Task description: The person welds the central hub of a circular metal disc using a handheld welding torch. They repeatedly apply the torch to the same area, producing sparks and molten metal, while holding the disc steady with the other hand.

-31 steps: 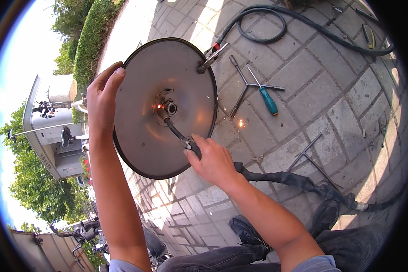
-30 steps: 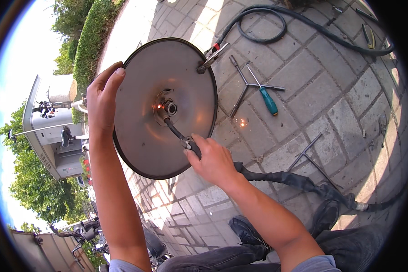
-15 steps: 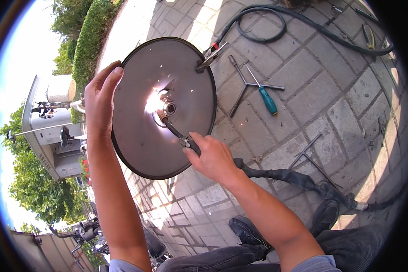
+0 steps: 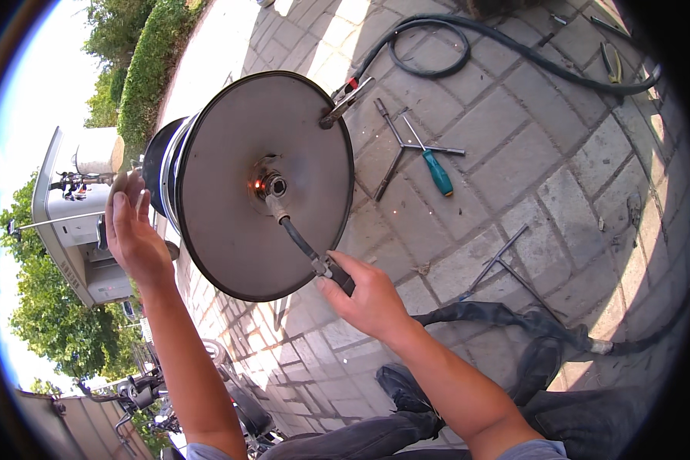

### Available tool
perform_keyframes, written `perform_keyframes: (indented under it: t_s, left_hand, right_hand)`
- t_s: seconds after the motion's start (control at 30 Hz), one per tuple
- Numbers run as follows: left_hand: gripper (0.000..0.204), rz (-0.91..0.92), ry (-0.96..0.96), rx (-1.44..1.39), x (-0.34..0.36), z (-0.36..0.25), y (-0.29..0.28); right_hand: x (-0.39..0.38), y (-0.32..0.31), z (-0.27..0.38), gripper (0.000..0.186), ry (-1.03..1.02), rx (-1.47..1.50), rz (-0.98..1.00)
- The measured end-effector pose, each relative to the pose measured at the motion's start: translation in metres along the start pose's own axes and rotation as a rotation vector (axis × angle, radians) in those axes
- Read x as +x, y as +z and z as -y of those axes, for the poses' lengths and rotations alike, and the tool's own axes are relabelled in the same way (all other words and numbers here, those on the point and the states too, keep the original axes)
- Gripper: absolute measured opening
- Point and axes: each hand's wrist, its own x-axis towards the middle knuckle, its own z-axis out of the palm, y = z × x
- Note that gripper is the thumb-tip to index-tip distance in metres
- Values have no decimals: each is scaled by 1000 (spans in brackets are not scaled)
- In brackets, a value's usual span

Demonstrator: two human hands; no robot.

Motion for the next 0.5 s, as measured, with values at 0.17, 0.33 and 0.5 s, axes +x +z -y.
perform_keyframes:
  t_s: [0.17, 0.33, 0.5]
  left_hand:
    - [44, 195, -349, 256, -146, 42, -58]
    - [30, 214, -492, 562, -203, 93, -67]
    - [29, 281, -414, 544, -195, 86, -62]
  right_hand:
    - [6, -19, 14, 47, 60, -6, -56]
    - [6, -28, 16, 46, 142, 37, -97]
    - [6, -28, -6, 43, 43, 44, -165]
